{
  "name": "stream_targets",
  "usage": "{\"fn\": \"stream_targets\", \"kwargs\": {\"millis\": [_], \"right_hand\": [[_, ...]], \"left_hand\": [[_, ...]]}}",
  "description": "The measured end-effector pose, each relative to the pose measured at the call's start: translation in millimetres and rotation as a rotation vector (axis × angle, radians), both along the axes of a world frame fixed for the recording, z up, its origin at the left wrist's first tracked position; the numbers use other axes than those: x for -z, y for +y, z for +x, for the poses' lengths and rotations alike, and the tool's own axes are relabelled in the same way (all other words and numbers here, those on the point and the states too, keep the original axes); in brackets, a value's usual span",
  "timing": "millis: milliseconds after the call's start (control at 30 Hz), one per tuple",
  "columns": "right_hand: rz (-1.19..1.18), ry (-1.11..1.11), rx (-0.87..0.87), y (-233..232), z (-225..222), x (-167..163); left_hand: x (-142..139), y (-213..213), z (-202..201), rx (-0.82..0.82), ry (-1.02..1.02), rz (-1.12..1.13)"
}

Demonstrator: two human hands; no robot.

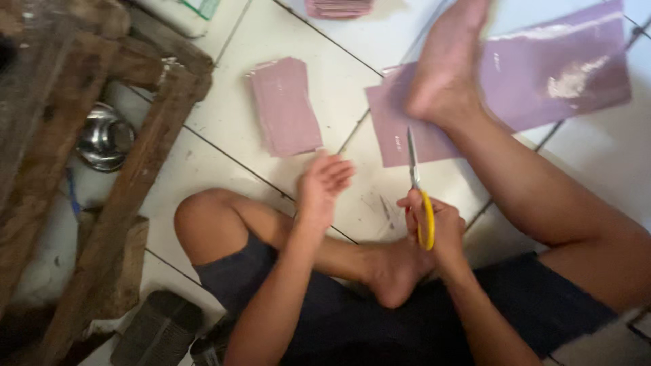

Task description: The person sits on the floor cutting pink plastic sheets into smaller rectangular pieces with scissors, one sheet at a time, and sets the cut pieces into a growing pile beside them.

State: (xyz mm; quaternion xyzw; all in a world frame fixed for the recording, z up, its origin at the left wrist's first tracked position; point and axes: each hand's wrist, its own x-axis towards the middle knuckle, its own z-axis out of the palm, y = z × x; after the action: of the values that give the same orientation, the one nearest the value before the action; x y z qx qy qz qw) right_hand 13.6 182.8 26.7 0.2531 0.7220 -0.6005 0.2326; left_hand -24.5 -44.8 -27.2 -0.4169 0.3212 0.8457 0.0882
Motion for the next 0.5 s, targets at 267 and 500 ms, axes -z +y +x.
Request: {"fn": "stream_targets", "kwargs": {"millis": [267,500], "right_hand": [[-0.123,0.015,-0.064,24.5,67.4,11.1],[-0.196,-0.230,-0.101,36.2,77.1,-18.8]], "left_hand": [[14.0,92.4,-28.8,0.492,0.095,-0.547],[17.3,54.5,-2.8,0.160,0.093,-0.194]]}}
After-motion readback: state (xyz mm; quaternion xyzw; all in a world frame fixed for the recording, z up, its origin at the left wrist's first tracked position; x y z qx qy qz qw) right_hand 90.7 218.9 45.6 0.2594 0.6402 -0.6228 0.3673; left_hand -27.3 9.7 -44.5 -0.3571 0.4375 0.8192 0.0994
